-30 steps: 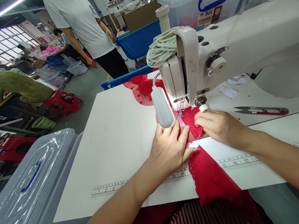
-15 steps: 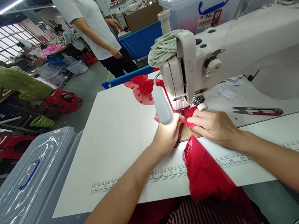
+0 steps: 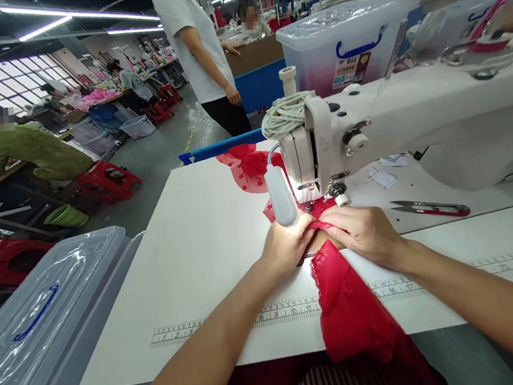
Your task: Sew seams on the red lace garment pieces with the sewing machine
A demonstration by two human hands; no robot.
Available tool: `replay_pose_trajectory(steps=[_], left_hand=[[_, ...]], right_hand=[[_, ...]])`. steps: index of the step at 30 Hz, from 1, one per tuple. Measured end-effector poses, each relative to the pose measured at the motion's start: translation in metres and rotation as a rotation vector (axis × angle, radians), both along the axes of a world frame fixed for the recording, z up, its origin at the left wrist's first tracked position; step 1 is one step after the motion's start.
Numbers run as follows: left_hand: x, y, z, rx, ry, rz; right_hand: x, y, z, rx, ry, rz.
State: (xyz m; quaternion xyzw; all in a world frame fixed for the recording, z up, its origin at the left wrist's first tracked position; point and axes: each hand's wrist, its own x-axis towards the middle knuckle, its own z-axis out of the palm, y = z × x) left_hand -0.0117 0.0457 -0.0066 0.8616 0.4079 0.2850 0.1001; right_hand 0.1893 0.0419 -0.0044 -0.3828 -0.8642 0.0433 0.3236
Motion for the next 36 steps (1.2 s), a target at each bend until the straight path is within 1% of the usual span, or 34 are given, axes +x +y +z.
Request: replay_pose_trajectory(steps=[3, 5, 7, 10, 12, 16, 19, 22, 26, 31, 33, 36], left_hand=[[0.0, 0.0, 0.001, 0.045, 0.065, -0.036], [-0.001, 0.0, 0.004, 0.038, 0.072, -0.064], [-0.001, 0.0, 0.008, -0.002, 0.043, -0.075], [-0.003, 0.0, 0.013, -0.144, -0.072, -0.05], [-0.003, 0.001, 0.014, -0.216, -0.141, -0.048], [0.0, 0.001, 0.013, -0.213, -0.156, -0.042], [0.004, 0.0, 0.011, -0.207, -0.14, 0.024], [0.005, -0.001, 0.007, -0.148, -0.085, 0.067], [0.002, -0.005, 0.002, 0.019, 0.07, 0.034], [-0.001, -0.01, -0.001, 0.26, 0.212, 0.0], [-0.001, -0.012, -0.003, 0.316, 0.266, -0.007], [0.001, -0.014, -0.004, 0.353, 0.326, -0.013]], right_hand=[[-0.001, -0.002, 0.001, 0.12, -0.058, -0.018], [-0.002, -0.003, 0.002, 0.138, -0.064, -0.008], [-0.003, -0.003, 0.003, 0.079, -0.015, -0.025], [-0.004, -0.001, 0.005, -0.071, 0.089, -0.095], [-0.005, 0.0, 0.006, -0.142, 0.126, -0.115], [-0.005, 0.002, 0.006, -0.196, 0.143, -0.092], [-0.005, 0.001, 0.005, -0.187, 0.134, -0.064], [-0.005, -0.001, 0.004, -0.13, 0.085, -0.017], [-0.002, -0.004, 0.004, -0.035, -0.025, 0.029], [0.007, -0.005, 0.0, 0.096, -0.179, -0.012], [0.01, -0.006, -0.001, 0.117, -0.223, -0.031], [0.012, -0.006, -0.003, 0.127, -0.236, -0.055]])
